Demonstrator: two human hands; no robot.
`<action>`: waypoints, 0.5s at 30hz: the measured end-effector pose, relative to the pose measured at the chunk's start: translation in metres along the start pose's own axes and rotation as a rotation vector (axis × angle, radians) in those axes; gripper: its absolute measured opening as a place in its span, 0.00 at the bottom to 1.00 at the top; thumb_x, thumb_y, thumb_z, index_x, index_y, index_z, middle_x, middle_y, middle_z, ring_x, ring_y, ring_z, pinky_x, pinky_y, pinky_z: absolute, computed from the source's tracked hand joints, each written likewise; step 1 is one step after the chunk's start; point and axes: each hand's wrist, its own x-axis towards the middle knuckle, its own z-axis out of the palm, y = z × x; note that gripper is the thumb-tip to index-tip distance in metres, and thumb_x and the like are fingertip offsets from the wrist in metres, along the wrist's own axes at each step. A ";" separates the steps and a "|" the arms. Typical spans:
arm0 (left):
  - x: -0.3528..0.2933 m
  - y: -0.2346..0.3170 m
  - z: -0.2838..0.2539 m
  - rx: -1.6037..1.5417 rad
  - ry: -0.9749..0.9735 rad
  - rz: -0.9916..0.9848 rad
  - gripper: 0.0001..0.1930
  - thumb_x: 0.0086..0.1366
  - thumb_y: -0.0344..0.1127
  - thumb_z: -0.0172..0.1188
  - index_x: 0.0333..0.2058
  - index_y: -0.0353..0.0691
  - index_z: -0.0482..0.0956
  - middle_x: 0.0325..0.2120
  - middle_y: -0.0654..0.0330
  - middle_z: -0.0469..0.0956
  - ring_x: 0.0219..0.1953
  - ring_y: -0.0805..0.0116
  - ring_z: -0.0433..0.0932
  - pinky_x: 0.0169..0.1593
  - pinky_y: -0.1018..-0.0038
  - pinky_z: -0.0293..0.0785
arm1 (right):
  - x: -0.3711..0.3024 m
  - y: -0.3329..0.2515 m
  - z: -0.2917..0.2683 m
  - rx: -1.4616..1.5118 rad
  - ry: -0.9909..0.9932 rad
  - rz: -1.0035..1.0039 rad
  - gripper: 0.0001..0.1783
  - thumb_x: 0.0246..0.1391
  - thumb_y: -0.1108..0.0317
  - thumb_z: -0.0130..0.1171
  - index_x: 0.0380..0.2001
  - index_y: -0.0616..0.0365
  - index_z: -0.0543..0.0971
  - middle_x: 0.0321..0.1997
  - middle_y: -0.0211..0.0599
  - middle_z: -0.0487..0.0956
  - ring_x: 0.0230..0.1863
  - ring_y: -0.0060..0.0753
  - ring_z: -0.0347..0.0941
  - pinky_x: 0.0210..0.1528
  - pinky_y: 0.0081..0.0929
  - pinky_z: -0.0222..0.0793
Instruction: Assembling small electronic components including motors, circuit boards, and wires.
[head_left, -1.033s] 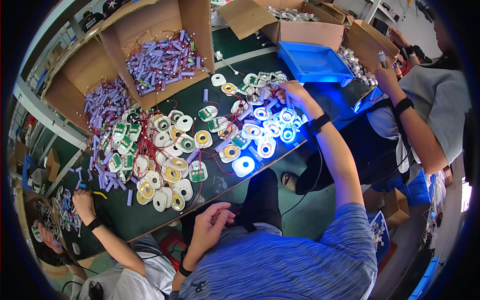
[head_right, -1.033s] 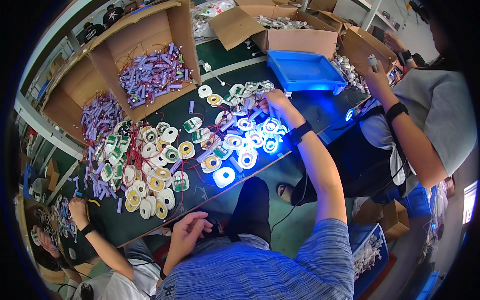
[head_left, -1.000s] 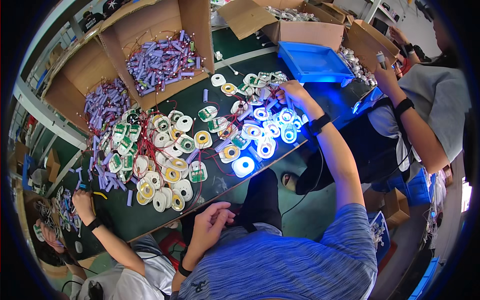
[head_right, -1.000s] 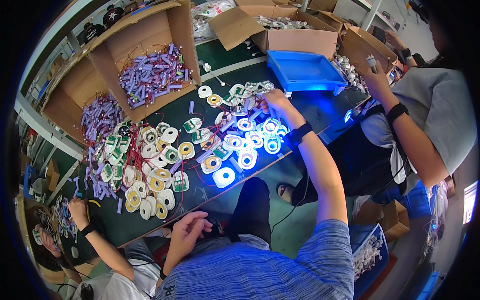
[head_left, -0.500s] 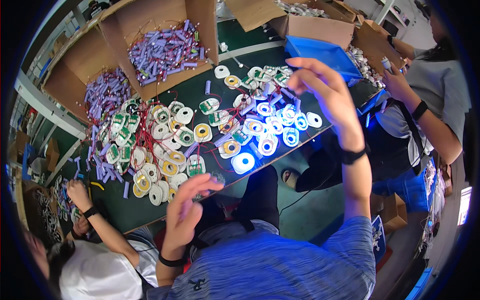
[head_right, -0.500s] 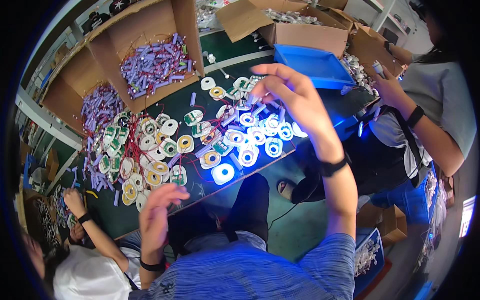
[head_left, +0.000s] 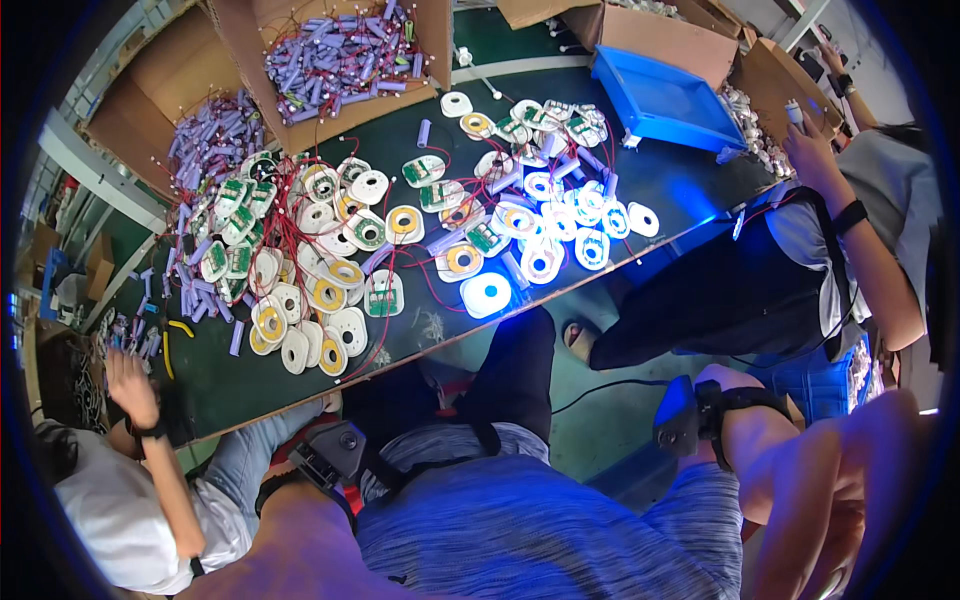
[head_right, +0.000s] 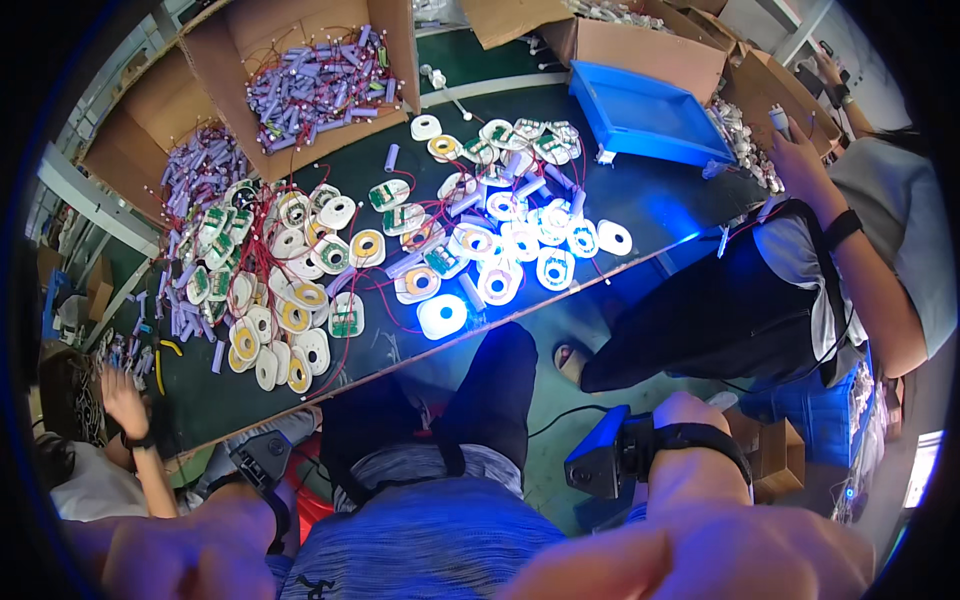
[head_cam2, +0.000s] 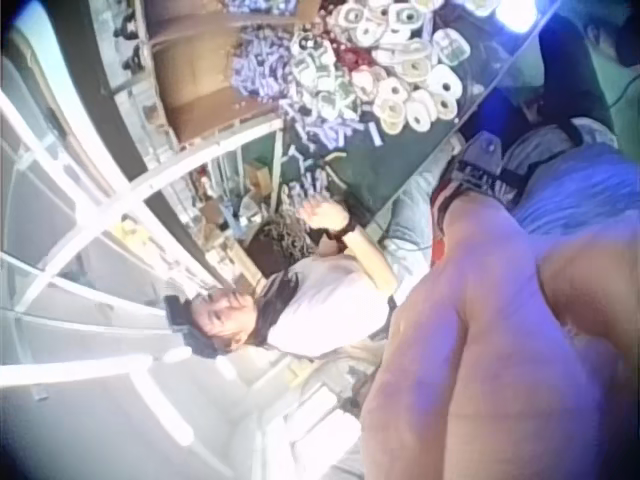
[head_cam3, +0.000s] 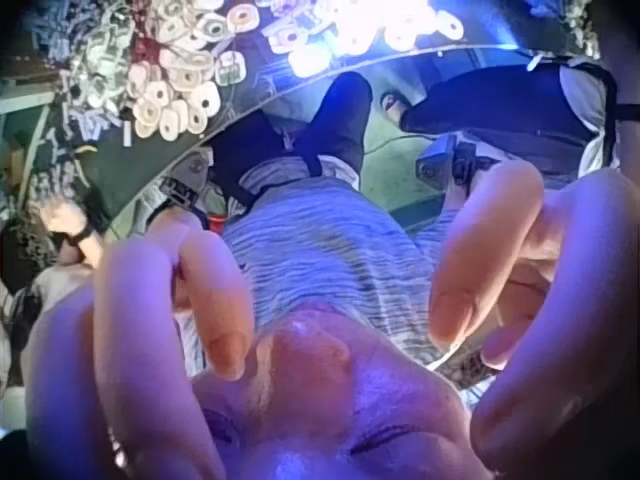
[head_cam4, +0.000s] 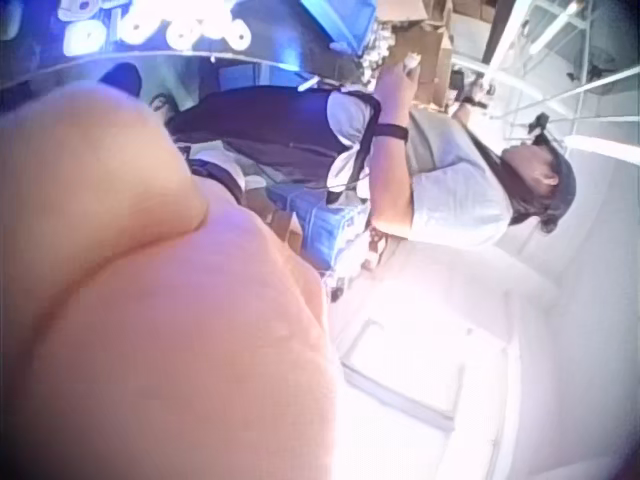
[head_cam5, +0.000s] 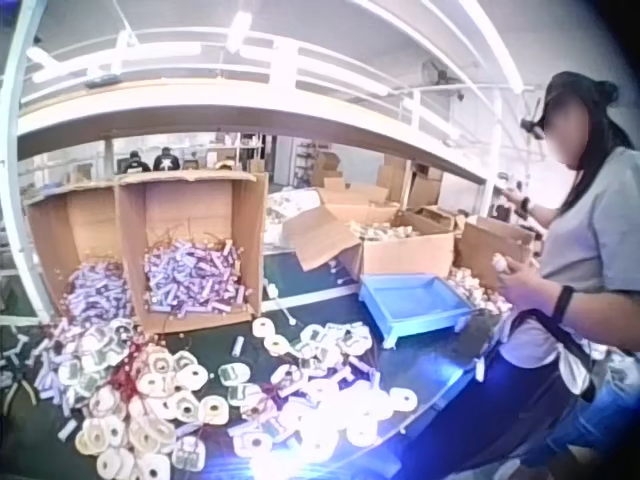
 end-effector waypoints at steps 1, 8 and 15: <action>0.001 0.003 0.000 0.007 -0.009 0.021 0.23 0.59 0.49 0.48 0.44 0.36 0.67 0.37 0.48 0.71 0.42 0.56 0.68 0.44 0.62 0.64 | -0.013 -0.009 0.001 0.022 -0.027 -0.025 0.10 0.53 0.71 0.45 0.33 0.60 0.77 0.24 0.32 0.75 0.30 0.25 0.70 0.32 0.20 0.61; -0.002 0.034 0.013 0.047 -0.046 0.108 0.23 0.57 0.50 0.50 0.45 0.39 0.66 0.39 0.50 0.70 0.43 0.58 0.66 0.44 0.61 0.65 | -0.031 -0.037 0.017 0.214 -0.187 -0.149 0.09 0.51 0.73 0.46 0.32 0.57 0.77 0.23 0.29 0.74 0.29 0.24 0.69 0.29 0.20 0.58; 0.003 0.068 0.034 0.082 -0.072 0.186 0.24 0.56 0.51 0.53 0.47 0.42 0.65 0.40 0.53 0.69 0.43 0.60 0.65 0.43 0.60 0.65 | -0.037 -0.055 0.026 0.406 -0.349 -0.258 0.10 0.50 0.75 0.47 0.32 0.53 0.78 0.22 0.27 0.73 0.28 0.23 0.68 0.27 0.21 0.56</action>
